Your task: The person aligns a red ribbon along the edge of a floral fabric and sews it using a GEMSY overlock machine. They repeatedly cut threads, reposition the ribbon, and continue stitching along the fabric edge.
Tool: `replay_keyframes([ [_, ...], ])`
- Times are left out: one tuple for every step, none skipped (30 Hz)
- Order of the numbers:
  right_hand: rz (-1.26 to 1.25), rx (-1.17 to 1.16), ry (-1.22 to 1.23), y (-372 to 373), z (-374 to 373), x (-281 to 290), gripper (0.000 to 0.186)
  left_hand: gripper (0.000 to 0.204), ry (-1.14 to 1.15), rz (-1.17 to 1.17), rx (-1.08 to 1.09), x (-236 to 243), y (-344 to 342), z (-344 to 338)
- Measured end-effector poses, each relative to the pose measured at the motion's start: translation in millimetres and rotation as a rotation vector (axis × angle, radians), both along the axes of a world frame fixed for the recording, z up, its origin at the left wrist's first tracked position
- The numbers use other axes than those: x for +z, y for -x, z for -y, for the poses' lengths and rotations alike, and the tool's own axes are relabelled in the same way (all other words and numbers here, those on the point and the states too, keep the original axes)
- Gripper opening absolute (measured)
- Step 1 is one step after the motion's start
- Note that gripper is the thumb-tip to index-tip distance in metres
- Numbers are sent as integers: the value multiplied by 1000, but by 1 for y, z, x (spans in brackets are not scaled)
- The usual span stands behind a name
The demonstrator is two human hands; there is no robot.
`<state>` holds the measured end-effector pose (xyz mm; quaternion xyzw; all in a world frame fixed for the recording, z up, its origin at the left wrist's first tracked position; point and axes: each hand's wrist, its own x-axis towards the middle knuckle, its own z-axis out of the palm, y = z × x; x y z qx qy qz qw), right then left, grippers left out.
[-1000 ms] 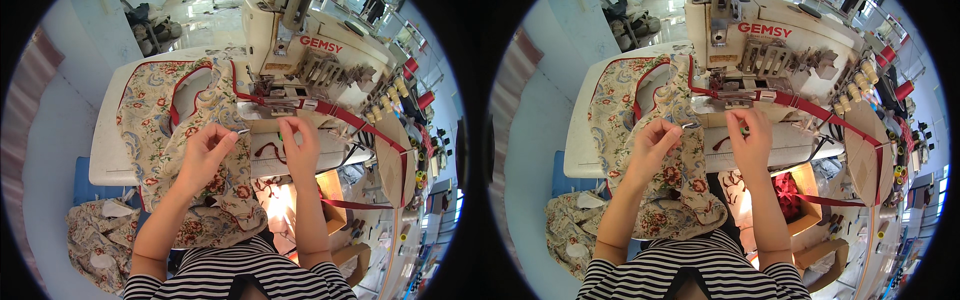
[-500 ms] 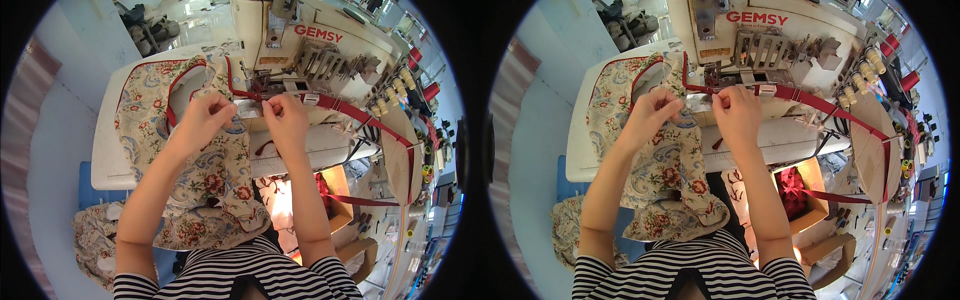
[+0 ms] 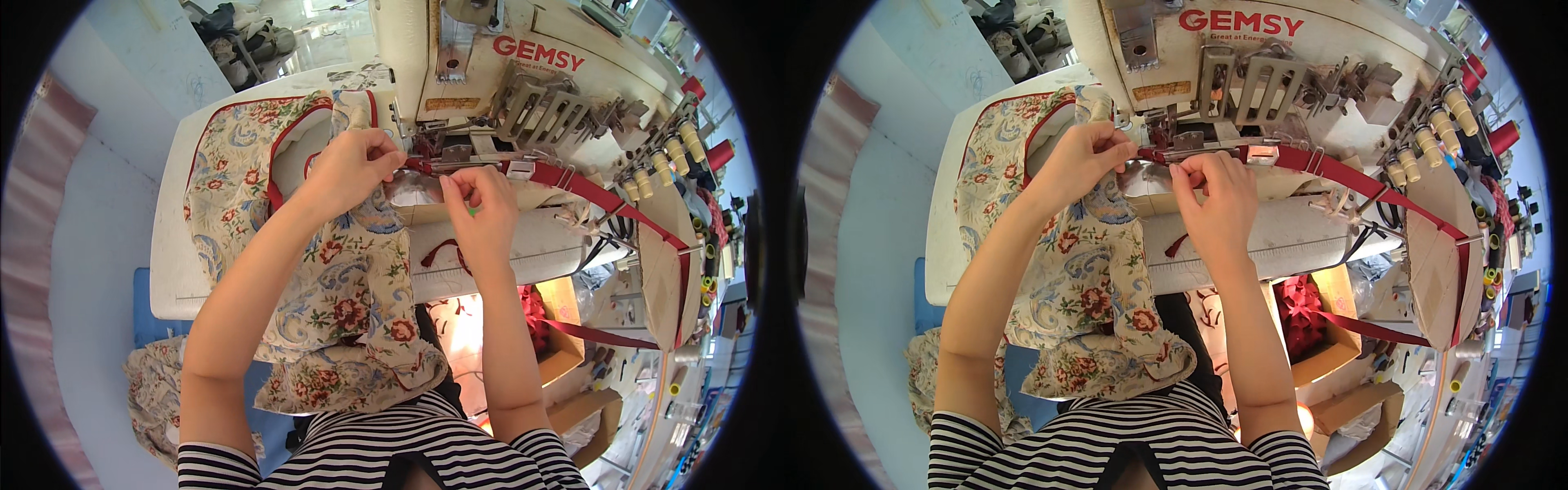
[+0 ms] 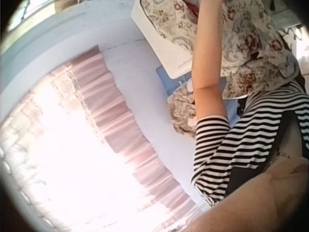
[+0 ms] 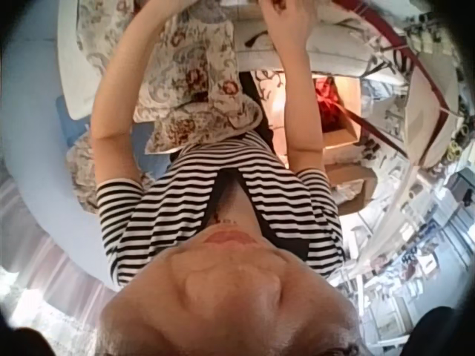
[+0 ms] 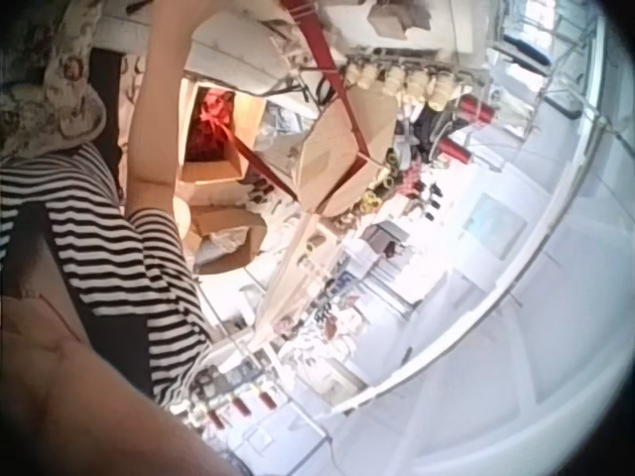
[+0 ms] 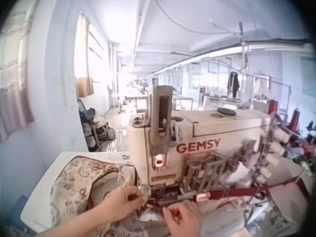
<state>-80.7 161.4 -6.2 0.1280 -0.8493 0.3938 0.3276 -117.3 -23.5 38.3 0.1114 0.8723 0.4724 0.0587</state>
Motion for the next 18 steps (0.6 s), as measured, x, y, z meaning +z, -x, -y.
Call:
replay_keyframes([
  [2, 1, 2, 0, 0, 0, 15, 20, 21, -6, 5, 0, 0, 0],
  [4, 3, 4, 0, 0, 1, 15, 21, 25, -5, 14, 1, 0, -1],
  [6, 3, 6, -1, 0, 1, 15, 21, 29, -5, 22, 2, 0, -1],
  [-3, 5, 4, -1, 0, 0, 16, 22, 33, -4, 30, 1, 0, -2],
  [-13, 7, 2, -1, 0, 0, 16, 22, 36, -11, 33, 1, 1, -2],
  [-22, 7, 0, -1, 0, 0, 16, 22, 37, -17, 36, 0, 1, -2],
  [-27, 6, -1, 0, 0, -1, 16, 23, 38, -22, 39, -1, 1, -2],
  [-31, 5, -2, 0, -1, -2, 16, 23, 43, -14, 44, -1, 1, -3],
  [-36, 6, -3, 1, -1, -3, 16, 23, 47, -6, 51, 1, 0, -3],
  [-33, 5, -1, 1, 0, -3, 16, 23, 51, 3, 59, 1, 0, -3],
  [-30, 5, 2, 0, 0, -2, 15, 23, 53, -3, 60, 0, 0, -3],
  [-27, 4, 3, 0, 1, -2, 15, 23, 52, -9, 59, -1, 1, -3],
  [-29, 5, 6, 0, 1, -2, 15, 24, 51, -15, 58, -2, 1, -2],
  [-31, 8, 9, 0, 1, -2, 15, 24, 57, -10, 62, -1, 1, -2],
  [-33, 10, 10, 0, 1, -2, 15, 24, 61, -6, 65, 1, 0, -3],
  [-34, 8, 5, 0, 1, -2, 15, 24, 66, -1, 70, 2, 0, -3],
  [-36, 7, 0, 0, 1, -2, 15, 25, 62, -3, 70, 2, -1, -3],
  [-38, 3, -6, 1, 0, -3, 15, 25, 58, -5, 68, 2, 0, -4],
])
